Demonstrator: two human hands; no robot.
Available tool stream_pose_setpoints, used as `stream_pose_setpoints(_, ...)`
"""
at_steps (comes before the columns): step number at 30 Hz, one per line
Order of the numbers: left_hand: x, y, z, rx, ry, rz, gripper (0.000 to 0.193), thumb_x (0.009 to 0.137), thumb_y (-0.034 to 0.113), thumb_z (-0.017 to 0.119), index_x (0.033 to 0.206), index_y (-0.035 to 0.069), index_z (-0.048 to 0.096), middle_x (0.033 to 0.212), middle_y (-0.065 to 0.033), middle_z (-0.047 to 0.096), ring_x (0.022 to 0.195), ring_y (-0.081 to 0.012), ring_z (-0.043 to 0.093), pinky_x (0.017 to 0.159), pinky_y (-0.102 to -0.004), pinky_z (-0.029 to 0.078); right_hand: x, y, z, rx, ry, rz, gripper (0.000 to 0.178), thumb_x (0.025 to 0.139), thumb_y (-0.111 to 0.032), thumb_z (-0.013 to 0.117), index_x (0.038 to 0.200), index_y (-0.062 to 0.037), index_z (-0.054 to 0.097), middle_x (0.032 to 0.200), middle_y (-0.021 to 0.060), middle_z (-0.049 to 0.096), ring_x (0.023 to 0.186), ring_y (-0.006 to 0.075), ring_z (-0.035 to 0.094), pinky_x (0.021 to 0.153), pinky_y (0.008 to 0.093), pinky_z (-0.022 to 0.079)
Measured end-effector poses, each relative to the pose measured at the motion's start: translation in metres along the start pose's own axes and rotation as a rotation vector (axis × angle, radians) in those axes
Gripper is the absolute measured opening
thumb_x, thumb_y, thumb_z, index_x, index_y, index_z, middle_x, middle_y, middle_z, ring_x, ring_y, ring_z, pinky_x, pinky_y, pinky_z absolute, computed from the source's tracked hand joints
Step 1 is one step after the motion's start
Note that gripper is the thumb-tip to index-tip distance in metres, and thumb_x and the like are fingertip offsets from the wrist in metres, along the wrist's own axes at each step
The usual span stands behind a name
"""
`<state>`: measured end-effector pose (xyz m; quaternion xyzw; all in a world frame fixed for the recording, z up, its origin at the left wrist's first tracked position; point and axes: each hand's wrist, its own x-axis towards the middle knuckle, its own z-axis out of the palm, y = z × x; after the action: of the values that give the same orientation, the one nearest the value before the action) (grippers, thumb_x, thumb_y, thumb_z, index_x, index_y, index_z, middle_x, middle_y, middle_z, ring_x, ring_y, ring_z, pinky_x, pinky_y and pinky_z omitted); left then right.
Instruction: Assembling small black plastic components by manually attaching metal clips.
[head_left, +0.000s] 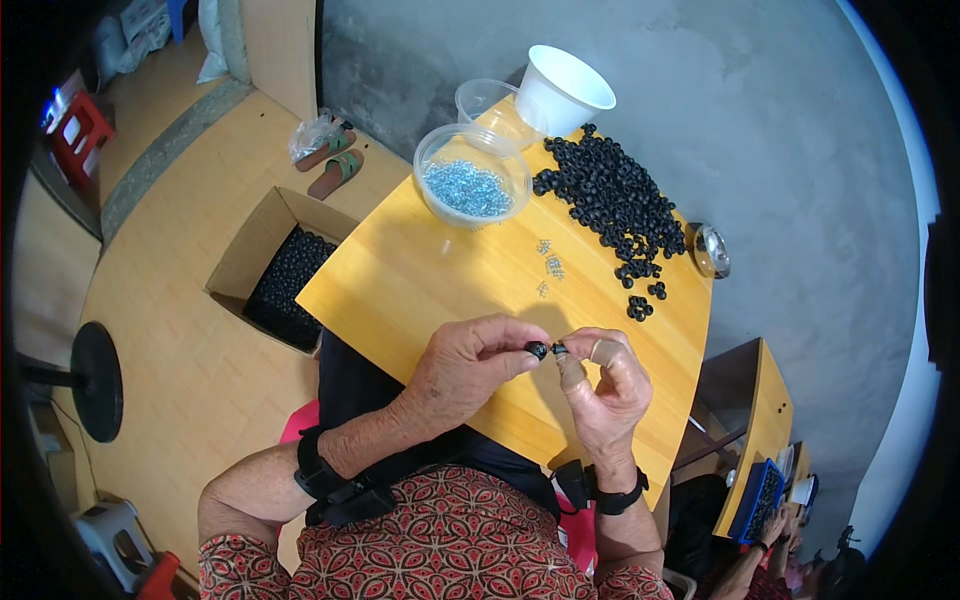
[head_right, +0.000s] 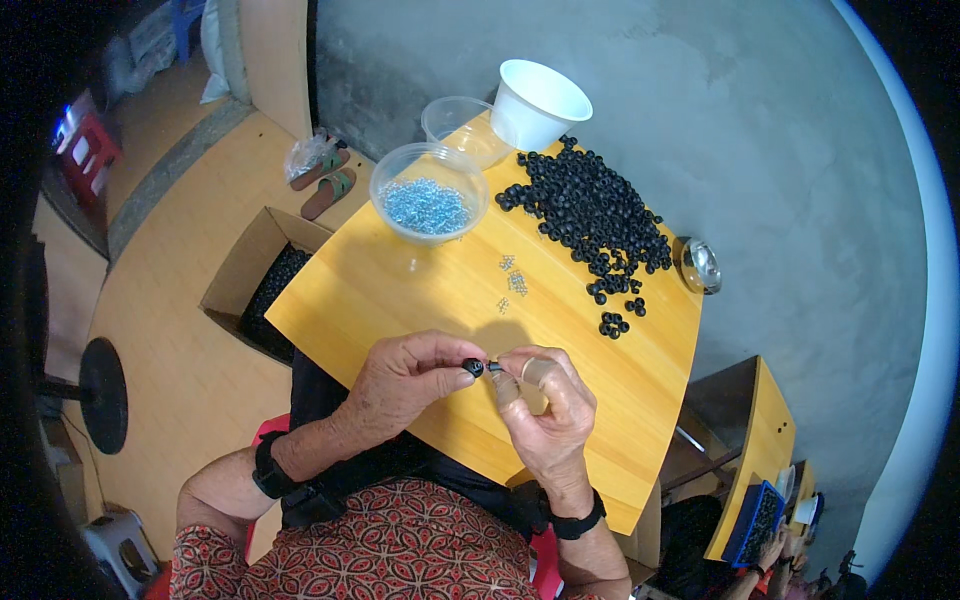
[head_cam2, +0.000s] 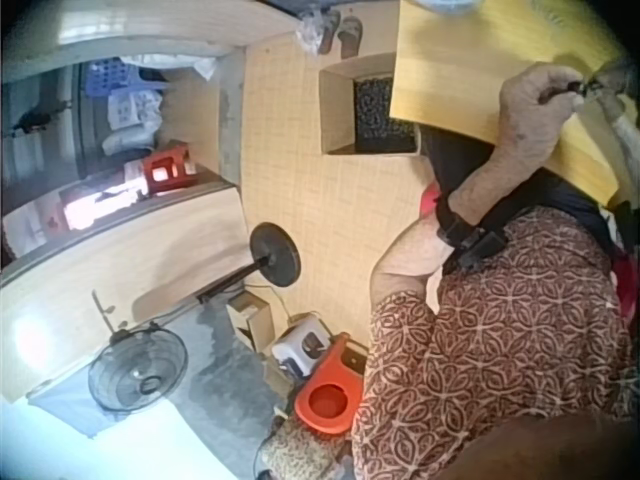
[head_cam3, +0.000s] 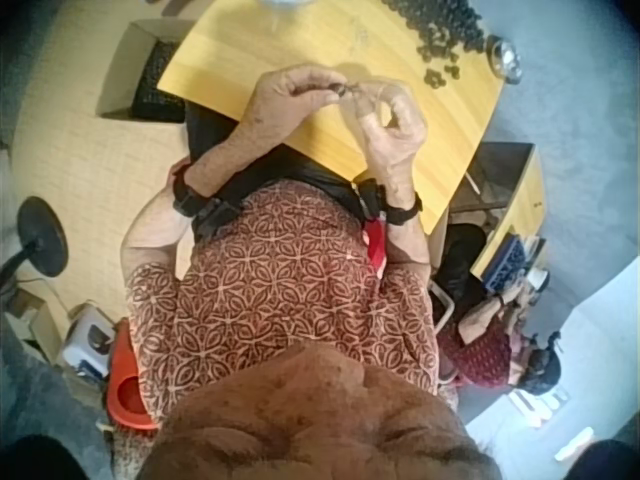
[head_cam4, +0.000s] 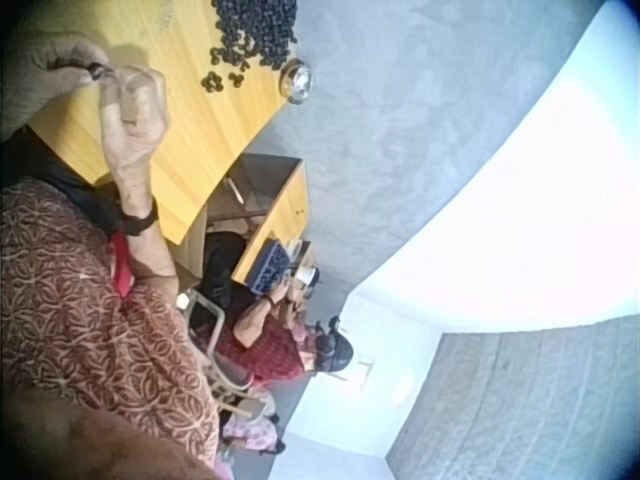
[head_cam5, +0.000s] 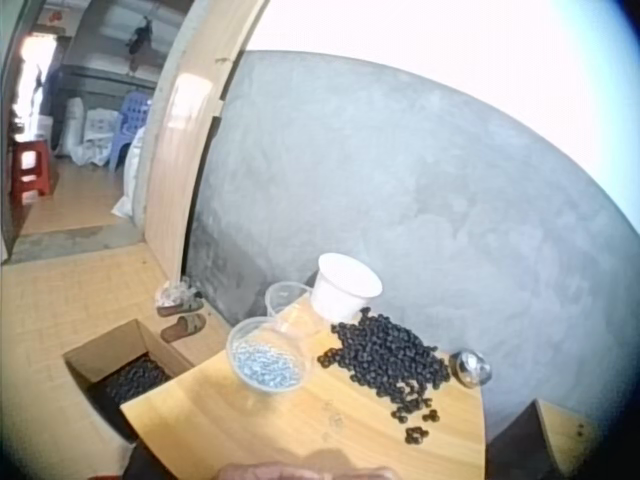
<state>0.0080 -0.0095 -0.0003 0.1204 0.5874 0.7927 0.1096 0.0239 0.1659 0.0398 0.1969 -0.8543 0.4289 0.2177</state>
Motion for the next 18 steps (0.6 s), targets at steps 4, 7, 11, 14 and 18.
stream_pose_setpoints(4, -0.0005, 0.0006, 0.0001, -0.004, 0.002, -0.01, 0.022, 0.087, 0.005, 0.067, 0.108, -0.001, 0.068, 0.089, -0.0023, 0.068, 0.084, -0.0057, 0.061, 0.077, -0.0215, 0.05, -0.0023, 0.0009, -0.0019, 0.028, 0.004, 0.063, 0.015, 0.074, 0.007, 0.073, 0.087, 0.001, 0.065, 0.086, 0.0148, 0.067, 0.082, 0.025, 0.067, 0.073, 0.0319, 0.053)
stream_pose_setpoints(7, -0.0009, -0.0009, -0.0008, 0.015, -0.003, -0.029, 0.021, 0.087, 0.005, 0.067, 0.107, -0.001, 0.068, 0.089, -0.0028, 0.068, 0.083, -0.0059, 0.061, 0.077, -0.0218, 0.05, -0.0005, -0.0015, -0.0018, -0.001, -0.013, 0.027, 0.016, 0.074, 0.007, 0.073, 0.087, 0.0007, 0.065, 0.086, 0.0148, 0.067, 0.082, 0.0251, 0.067, 0.072, 0.0321, 0.053)
stream_pose_setpoints(11, -0.0018, -0.0023, -0.0011, 0.047, 0.007, -0.034, 0.021, 0.087, 0.006, 0.067, 0.106, -0.002, 0.069, 0.09, -0.0042, 0.069, 0.083, -0.0068, 0.062, 0.078, -0.0227, 0.051, 0.0018, -0.0029, 0.001, -0.093, -0.059, -0.096, 0.016, 0.074, 0.006, 0.073, 0.087, 0.0006, 0.065, 0.085, 0.0152, 0.066, 0.081, 0.0263, 0.067, 0.069, 0.032, 0.053)
stream_pose_setpoints(14, -0.0013, 0.0022, -0.0008, 0.086, 0.013, -0.051, 0.022, 0.086, 0.007, 0.068, 0.106, -0.002, 0.069, 0.092, -0.0053, 0.07, 0.085, -0.008, 0.063, 0.079, -0.0237, 0.051, 0.0014, -0.0007, 0.0002, -0.137, -0.079, -0.133, 0.017, 0.073, 0.006, 0.073, 0.087, 0.0012, 0.065, 0.086, 0.016, 0.066, 0.08, 0.0281, 0.067, 0.068, 0.0322, 0.054)
stream_pose_setpoints(18, -0.0015, -0.0019, -0.0014, 0.122, 0.029, -0.052, 0.022, 0.085, 0.008, 0.068, 0.105, -0.002, 0.069, 0.092, -0.0071, 0.071, 0.087, -0.01, 0.065, 0.081, -0.0254, 0.052, 0.0034, -0.0074, 0.0, -0.209, -0.117, -0.133, 0.016, 0.072, 0.007, 0.07, 0.086, 0.0018, 0.064, 0.088, 0.0165, 0.066, 0.08, 0.0295, 0.066, 0.069, 0.0333, 0.054)
